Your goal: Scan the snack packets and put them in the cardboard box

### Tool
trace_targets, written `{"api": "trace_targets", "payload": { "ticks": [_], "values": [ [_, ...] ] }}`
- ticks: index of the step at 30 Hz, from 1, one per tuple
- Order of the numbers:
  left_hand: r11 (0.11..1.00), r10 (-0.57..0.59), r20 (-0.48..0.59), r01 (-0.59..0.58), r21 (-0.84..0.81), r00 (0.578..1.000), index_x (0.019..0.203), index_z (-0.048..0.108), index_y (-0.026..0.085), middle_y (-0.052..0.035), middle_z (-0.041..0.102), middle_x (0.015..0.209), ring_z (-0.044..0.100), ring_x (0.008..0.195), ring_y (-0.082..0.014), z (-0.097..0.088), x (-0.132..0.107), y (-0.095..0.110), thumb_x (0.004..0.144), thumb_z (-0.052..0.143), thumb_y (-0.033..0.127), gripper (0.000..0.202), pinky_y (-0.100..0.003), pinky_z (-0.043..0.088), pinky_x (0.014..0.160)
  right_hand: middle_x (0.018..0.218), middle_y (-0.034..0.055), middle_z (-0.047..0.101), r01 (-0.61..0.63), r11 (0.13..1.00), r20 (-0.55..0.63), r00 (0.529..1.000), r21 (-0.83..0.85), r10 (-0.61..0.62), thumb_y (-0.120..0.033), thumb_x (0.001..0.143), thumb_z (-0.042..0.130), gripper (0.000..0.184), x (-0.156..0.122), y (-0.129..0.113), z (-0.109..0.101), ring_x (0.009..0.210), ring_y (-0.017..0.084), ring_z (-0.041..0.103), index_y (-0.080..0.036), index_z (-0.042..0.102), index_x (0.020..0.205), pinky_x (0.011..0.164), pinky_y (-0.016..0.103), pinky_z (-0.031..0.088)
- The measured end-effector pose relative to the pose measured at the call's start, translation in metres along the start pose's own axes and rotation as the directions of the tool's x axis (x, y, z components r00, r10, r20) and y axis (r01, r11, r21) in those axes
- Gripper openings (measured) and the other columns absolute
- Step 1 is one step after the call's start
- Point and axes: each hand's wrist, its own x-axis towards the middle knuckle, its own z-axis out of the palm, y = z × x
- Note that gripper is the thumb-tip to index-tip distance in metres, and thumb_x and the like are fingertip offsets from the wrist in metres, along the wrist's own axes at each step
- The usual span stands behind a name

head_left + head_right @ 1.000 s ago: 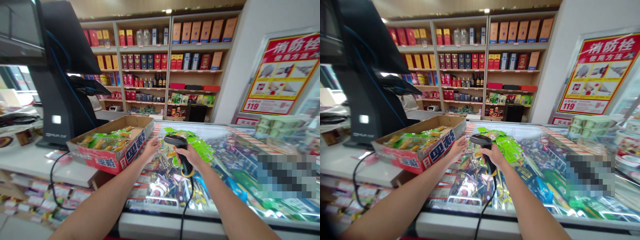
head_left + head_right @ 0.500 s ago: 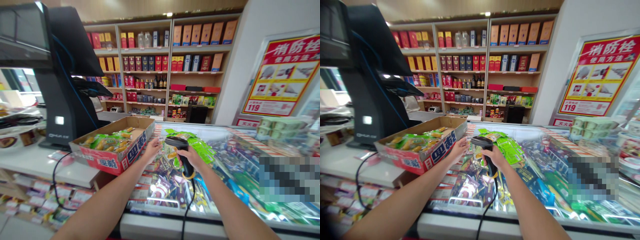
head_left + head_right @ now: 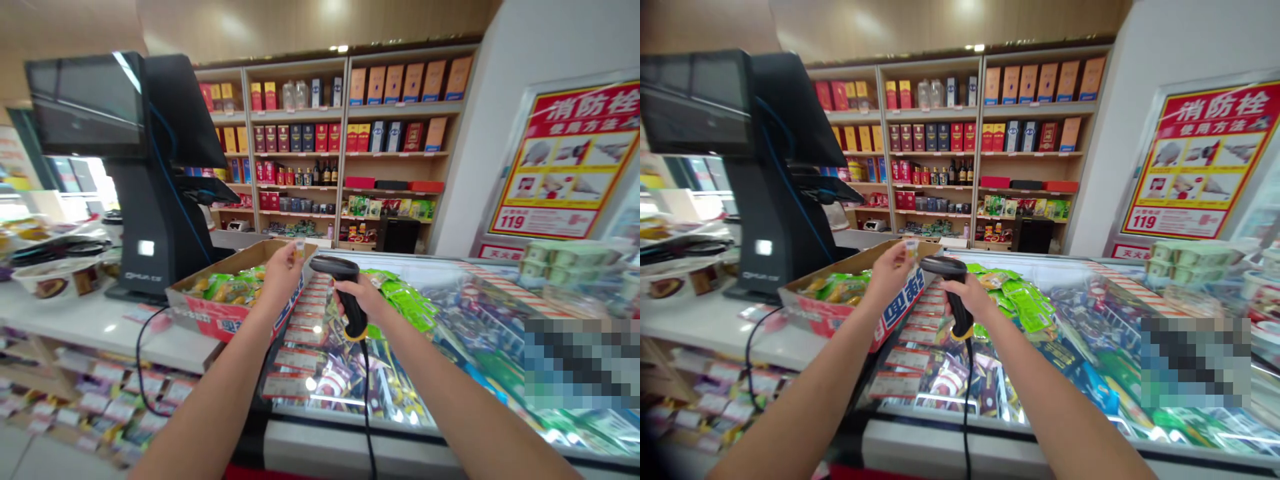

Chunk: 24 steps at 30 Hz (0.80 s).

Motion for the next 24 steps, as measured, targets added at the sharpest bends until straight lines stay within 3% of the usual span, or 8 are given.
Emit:
{"api": "trace_targets", "payload": {
  "ticks": [5, 8, 10, 13, 16, 20, 22, 24],
  "values": [
    [0.856, -0.035, -0.226, 0.146, 0.495, 0.973, 0.126, 0.059, 0.018, -0.0143, 0.061, 0.118, 0.057, 0.112, -0.0298, -0.065, 0.024, -0.008, 0.078, 0.055, 0.019, 0.047, -0.042, 0.043, 0.100, 0.049, -0.0010, 0.059, 0.029, 1.000, 0.095, 0.995, -0.011, -0.028, -0.035, 0.063, 0.067, 0.020, 0.011, -0.012, 0.040, 0.038, 0.013, 0.054, -0.017, 0.058, 0.065, 0.038, 0.025, 0.046],
    [0.759, -0.134, -0.303, 0.294, 0.580, 0.943, 0.129, 0.055, 0.015, -0.0211, 0.053, 0.131, 0.050, 0.122, -0.0371, -0.079, 0.031, -0.022, 0.076, 0.058, 0.017, 0.053, -0.050, 0.041, 0.101, 0.051, -0.0012, 0.060, 0.026, 1.000, 0.131, 0.991, 0.009, -0.027, -0.033, 0.064, 0.067, 0.017, 0.010, -0.006, 0.050, 0.039, 0.013, 0.055, -0.018, 0.060, 0.068, 0.039, 0.025, 0.048],
    [0.756, -0.137, -0.309, 0.301, 0.581, 0.941, 0.130, 0.053, 0.012, -0.0251, 0.045, 0.138, 0.046, 0.127, -0.0398, -0.075, 0.032, -0.028, 0.074, 0.060, 0.016, 0.056, -0.052, 0.039, 0.103, 0.050, -0.0012, 0.060, 0.020, 1.000, 0.128, 0.991, 0.018, -0.022, -0.033, 0.063, 0.068, 0.018, 0.008, 0.001, 0.051, 0.038, 0.013, 0.054, -0.017, 0.061, 0.067, 0.038, 0.024, 0.047],
    [0.834, 0.001, -0.269, 0.148, 0.532, 0.963, 0.127, 0.054, 0.009, -0.0251, 0.038, 0.145, 0.040, 0.135, -0.0367, -0.055, 0.025, -0.024, 0.076, 0.058, 0.012, 0.051, -0.049, 0.035, 0.110, 0.047, -0.0004, 0.058, 0.004, 1.000, 0.078, 0.997, 0.021, -0.006, -0.035, 0.063, 0.068, 0.021, 0.004, 0.008, 0.040, 0.036, 0.013, 0.054, -0.016, 0.059, 0.061, 0.036, 0.024, 0.045],
    [0.901, 0.153, -0.186, -0.059, 0.430, 0.971, 0.120, 0.058, 0.013, -0.0187, 0.043, 0.142, 0.042, 0.134, -0.0304, -0.019, 0.012, -0.010, 0.079, 0.054, 0.013, 0.040, -0.044, 0.035, 0.112, 0.047, -0.0001, 0.059, -0.004, 0.999, -0.027, 1.000, 0.038, 0.005, -0.037, 0.062, 0.068, 0.023, -0.001, 0.013, 0.016, 0.036, 0.013, 0.054, -0.015, 0.059, 0.061, 0.036, 0.023, 0.045],
    [0.921, 0.189, 0.149, -0.228, 0.316, 0.971, 0.108, 0.063, 0.017, -0.0128, 0.060, 0.122, 0.056, 0.119, -0.0253, 0.048, -0.011, 0.007, 0.079, 0.057, 0.014, 0.029, -0.038, 0.042, 0.105, 0.049, -0.0012, 0.060, 0.023, 0.994, -0.240, 0.971, 0.110, 0.004, -0.035, 0.060, 0.071, 0.023, -0.007, 0.021, -0.032, 0.036, 0.012, 0.053, -0.016, 0.061, 0.068, 0.036, 0.024, 0.045],
    [0.920, 0.109, 0.383, -0.239, 0.310, 0.917, 0.105, 0.064, 0.016, -0.0127, 0.065, 0.112, 0.060, 0.110, -0.0263, 0.082, -0.024, 0.008, 0.076, 0.063, 0.016, 0.029, -0.038, 0.045, 0.100, 0.048, -0.0014, 0.059, 0.059, 0.993, -0.344, 0.939, 0.105, -0.020, -0.035, 0.060, 0.071, 0.023, -0.011, 0.028, -0.057, 0.036, 0.012, 0.052, -0.016, 0.061, 0.067, 0.036, 0.024, 0.045],
    [0.921, -0.012, 0.561, -0.210, 0.329, 0.828, 0.103, 0.064, 0.014, -0.0137, 0.067, 0.105, 0.062, 0.104, -0.0291, 0.110, -0.036, 0.004, 0.070, 0.072, 0.021, 0.035, -0.039, 0.047, 0.094, 0.047, -0.0013, 0.058, 0.090, 0.992, -0.432, 0.901, 0.089, -0.042, -0.036, 0.060, 0.072, 0.024, -0.015, 0.036, -0.077, 0.035, 0.012, 0.051, -0.016, 0.060, 0.066, 0.036, 0.024, 0.044]
  ]
}}
